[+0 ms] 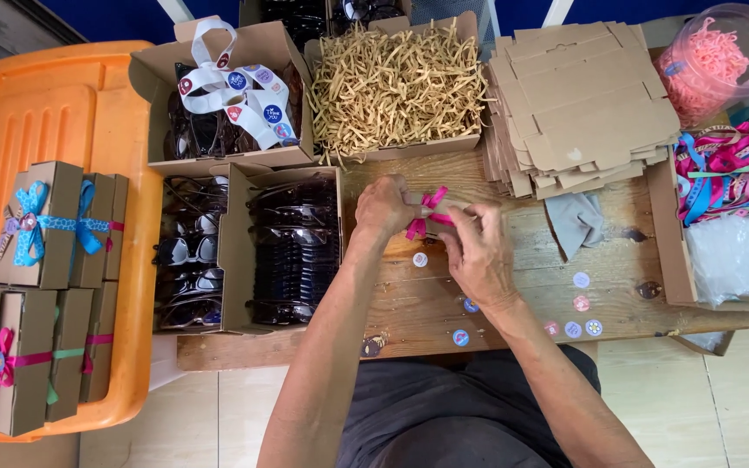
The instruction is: The person ties a pink ribbon around a small brown cardboard box, forming a bow. They then pick up a small round sticker and place it on top of the bow to secure it.
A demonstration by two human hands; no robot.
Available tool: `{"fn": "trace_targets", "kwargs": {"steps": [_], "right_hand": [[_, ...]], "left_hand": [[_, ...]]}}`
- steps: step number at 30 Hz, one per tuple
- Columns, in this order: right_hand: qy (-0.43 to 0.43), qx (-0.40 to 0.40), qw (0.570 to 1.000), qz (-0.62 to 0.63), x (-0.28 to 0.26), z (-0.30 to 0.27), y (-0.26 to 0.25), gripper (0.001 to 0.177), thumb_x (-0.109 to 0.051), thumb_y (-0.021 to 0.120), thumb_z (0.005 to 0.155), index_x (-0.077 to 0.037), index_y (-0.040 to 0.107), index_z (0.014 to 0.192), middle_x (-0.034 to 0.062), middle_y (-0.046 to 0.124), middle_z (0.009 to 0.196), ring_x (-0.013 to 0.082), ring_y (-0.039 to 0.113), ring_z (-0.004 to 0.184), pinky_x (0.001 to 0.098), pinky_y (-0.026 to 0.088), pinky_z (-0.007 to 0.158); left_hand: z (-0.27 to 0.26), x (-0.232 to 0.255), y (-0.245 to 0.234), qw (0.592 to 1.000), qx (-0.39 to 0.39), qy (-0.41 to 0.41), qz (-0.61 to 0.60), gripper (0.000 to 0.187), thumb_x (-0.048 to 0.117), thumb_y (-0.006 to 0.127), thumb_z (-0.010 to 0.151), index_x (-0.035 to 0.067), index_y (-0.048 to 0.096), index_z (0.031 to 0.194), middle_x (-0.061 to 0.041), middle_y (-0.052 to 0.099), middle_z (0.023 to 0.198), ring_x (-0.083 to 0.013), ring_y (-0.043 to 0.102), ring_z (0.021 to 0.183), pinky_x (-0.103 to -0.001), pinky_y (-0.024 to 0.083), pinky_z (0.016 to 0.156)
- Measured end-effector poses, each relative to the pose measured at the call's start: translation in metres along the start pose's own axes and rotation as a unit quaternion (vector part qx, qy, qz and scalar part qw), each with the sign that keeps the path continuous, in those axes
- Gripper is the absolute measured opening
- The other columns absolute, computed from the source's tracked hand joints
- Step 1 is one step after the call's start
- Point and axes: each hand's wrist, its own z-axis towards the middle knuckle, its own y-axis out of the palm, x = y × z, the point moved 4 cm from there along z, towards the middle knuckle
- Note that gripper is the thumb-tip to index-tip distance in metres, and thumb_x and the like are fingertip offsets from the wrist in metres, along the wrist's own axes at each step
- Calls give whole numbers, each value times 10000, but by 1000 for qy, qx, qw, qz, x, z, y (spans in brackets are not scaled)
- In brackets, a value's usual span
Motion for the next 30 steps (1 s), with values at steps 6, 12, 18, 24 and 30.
{"fn": "trace_targets", "kwargs": {"steps": [6,12,18,24,30], "right_hand": [[12,-24,989,-143,-25,-1,-30,532,-541,629,968,-91,698,1242,109,539,1295,332,531,1016,425,403,751],[13,-69,997,-28,-44,2,-9,426,-425,816,848,-168,706,1170,33,512,1190,224,502,993,375,404,796],[-62,53,997,-16,-70,17,-10,149,-175,808,805,-194,725,928,7,542,991,245,566,897,395,391,732],[-67,59,996,-5,-60,16,-6,145,-261,838,794,-253,729,889,-33,564,980,218,594,910,400,393,792],[-9,80,997,4,-43,-2,-6,271,-270,750,926,-163,692,1167,35,565,1158,273,603,1012,400,400,900]], "left_hand": [[8,-11,11,1000,6,1,12,290,354,838,670,147,747,853,-164,740,962,-387,715,1071,-498,577,881],[19,-24,22,1000,13,-1,15,286,366,841,653,174,747,842,-147,733,920,-371,725,1039,-490,590,844],[13,-17,12,1000,16,-4,12,285,358,852,649,167,746,832,-154,735,940,-376,720,1058,-480,581,867],[15,-17,14,1000,10,5,5,309,369,866,650,147,742,825,-163,735,958,-388,717,1067,-483,575,888],[1,-2,-2,999,4,5,-42,221,295,794,764,135,751,910,-175,738,903,-375,717,1034,-496,582,868]]}}
